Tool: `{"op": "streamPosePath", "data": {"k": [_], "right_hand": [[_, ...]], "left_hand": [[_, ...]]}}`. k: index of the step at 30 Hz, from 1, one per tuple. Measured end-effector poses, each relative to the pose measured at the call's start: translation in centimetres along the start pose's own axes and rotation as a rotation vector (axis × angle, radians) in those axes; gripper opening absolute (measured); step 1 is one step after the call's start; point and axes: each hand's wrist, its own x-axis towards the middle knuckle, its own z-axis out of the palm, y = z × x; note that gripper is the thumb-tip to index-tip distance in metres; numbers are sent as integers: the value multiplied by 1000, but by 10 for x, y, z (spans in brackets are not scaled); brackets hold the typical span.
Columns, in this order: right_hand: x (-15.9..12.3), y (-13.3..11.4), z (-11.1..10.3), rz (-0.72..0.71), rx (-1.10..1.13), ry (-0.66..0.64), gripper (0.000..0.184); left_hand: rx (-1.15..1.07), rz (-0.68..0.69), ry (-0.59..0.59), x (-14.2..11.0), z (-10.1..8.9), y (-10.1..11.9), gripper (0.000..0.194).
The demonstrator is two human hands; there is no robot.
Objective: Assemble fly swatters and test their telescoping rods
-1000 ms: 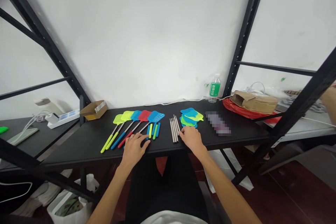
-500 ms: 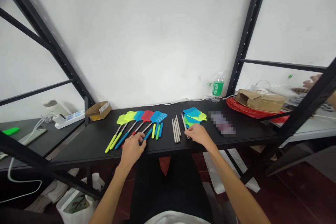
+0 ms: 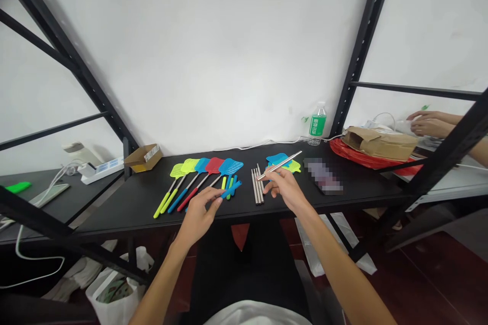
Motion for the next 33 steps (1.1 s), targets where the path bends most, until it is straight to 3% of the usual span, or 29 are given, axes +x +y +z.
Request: {"op": "streamPosePath", "data": {"k": [4,8,33], "right_hand": [[-12,-5,14,0,5,-93,28],[-16,-3,21,-18,-20,-138,29],[-19,-9,19,-183,-202,-116,30]], "left_hand": [[-50,60,-25,-3,2,18,30],[-42,78,-33,-5,1,23,32],[-56,70,-104,-11,-2,46,28]]}}
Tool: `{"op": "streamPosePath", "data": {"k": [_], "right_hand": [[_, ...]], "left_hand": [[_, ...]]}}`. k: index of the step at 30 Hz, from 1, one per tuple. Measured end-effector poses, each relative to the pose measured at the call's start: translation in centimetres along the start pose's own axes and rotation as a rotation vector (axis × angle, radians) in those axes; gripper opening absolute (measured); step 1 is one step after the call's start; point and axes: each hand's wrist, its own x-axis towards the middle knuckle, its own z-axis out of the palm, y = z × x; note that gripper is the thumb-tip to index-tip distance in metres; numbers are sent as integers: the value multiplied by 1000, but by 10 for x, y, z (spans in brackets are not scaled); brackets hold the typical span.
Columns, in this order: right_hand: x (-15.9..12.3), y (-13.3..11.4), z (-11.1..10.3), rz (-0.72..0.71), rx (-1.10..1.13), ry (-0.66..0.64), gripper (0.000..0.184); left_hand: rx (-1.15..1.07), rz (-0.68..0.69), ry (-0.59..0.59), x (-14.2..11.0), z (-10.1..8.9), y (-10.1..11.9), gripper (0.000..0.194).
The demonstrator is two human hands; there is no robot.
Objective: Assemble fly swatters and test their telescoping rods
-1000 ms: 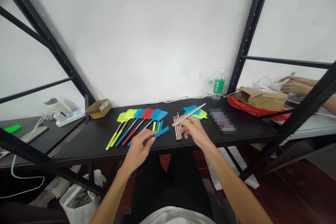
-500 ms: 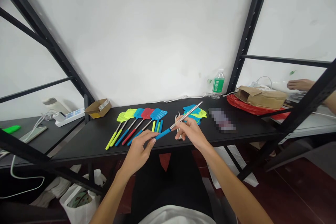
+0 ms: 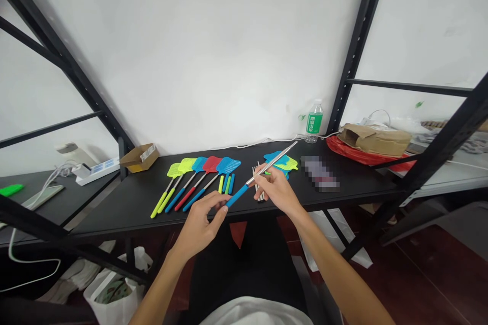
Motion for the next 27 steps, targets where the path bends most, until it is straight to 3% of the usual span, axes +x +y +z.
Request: {"op": "streamPosePath", "data": {"k": [7,13,22,27], "right_hand": [[-5,-4,1,-58,-145,-21,20],[-11,-1,19,-63,-173,-188,16],[-3,-1,11,16,133,36,24],[-5,-4,13,112,344,39,29]], "left_hand": [[11,-18,-10,0,2,0,21],[-3,-9,-9,1,7,-1,20],[-83,0,119,3,0,-7,22],[-110,-4,161,3,-1,-7,24]]}}
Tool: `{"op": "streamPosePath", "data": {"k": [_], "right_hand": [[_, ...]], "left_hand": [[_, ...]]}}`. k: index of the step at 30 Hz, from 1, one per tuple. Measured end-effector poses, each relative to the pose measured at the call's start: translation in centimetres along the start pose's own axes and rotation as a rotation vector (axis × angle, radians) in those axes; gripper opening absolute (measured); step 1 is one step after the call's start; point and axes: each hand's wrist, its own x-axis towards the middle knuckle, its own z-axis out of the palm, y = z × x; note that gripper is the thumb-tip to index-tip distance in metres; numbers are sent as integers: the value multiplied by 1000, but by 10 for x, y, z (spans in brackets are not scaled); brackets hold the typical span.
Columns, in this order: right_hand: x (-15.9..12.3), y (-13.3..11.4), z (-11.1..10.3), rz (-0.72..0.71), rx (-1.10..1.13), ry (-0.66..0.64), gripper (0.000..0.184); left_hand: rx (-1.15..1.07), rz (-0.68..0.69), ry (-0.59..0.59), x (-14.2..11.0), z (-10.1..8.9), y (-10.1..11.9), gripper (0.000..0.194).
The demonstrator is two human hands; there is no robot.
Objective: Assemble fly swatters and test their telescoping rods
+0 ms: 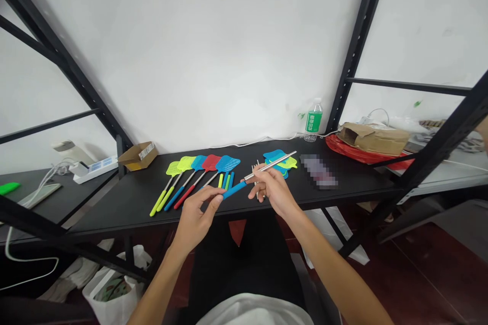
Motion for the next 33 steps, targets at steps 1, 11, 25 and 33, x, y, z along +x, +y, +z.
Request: {"op": "streamPosePath", "data": {"k": [1,11,25,33], "right_hand": [[0,1,1,16,41,-8,30],[-2,3,2,-8,-20,-71,27],[-8,17,14,-65,-295,-303,35],[6,-4,-13,-206,-141,54,32]], "left_hand": [[-1,-7,7,0,0,0,24],[14,-12,-14,1,-3,1,25],[-74,-108,-69,-1,8,4,29],[53,-123,-15,2,-17,-3,28]]}}
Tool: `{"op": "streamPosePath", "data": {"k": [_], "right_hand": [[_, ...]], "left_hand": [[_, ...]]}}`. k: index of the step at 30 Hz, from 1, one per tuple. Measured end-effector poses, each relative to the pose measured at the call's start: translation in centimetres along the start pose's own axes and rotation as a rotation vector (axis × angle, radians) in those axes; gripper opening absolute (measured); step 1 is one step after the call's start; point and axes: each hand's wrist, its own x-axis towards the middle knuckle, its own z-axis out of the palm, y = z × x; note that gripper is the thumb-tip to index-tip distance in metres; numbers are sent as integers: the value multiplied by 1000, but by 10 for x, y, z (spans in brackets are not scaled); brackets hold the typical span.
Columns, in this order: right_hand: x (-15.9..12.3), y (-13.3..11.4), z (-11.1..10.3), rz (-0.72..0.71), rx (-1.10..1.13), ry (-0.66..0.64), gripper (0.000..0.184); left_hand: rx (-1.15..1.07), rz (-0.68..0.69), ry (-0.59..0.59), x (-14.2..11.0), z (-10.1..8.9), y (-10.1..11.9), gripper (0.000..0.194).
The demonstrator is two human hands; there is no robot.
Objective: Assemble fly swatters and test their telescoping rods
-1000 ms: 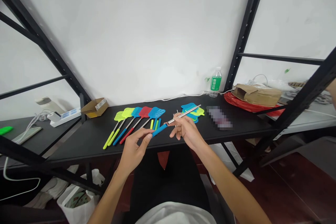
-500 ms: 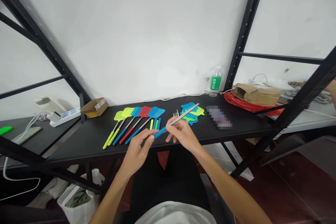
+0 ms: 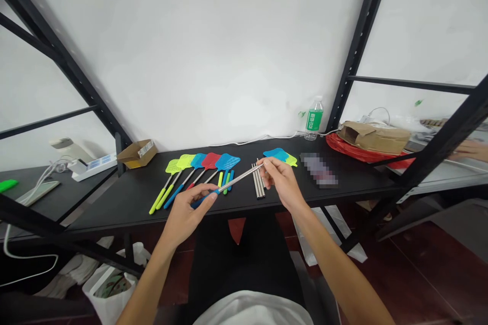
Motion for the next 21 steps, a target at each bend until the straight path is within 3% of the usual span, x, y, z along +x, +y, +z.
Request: {"op": "streamPosePath", "data": {"k": [11,21], "right_hand": [[-5,13,8,6,-231,-200,39],[-5,9,4,28,-404,-294,52]], "left_hand": [[84,-38,-25,0,-3,-3,29],[181,49,-3,-2,-3,4,23]]}}
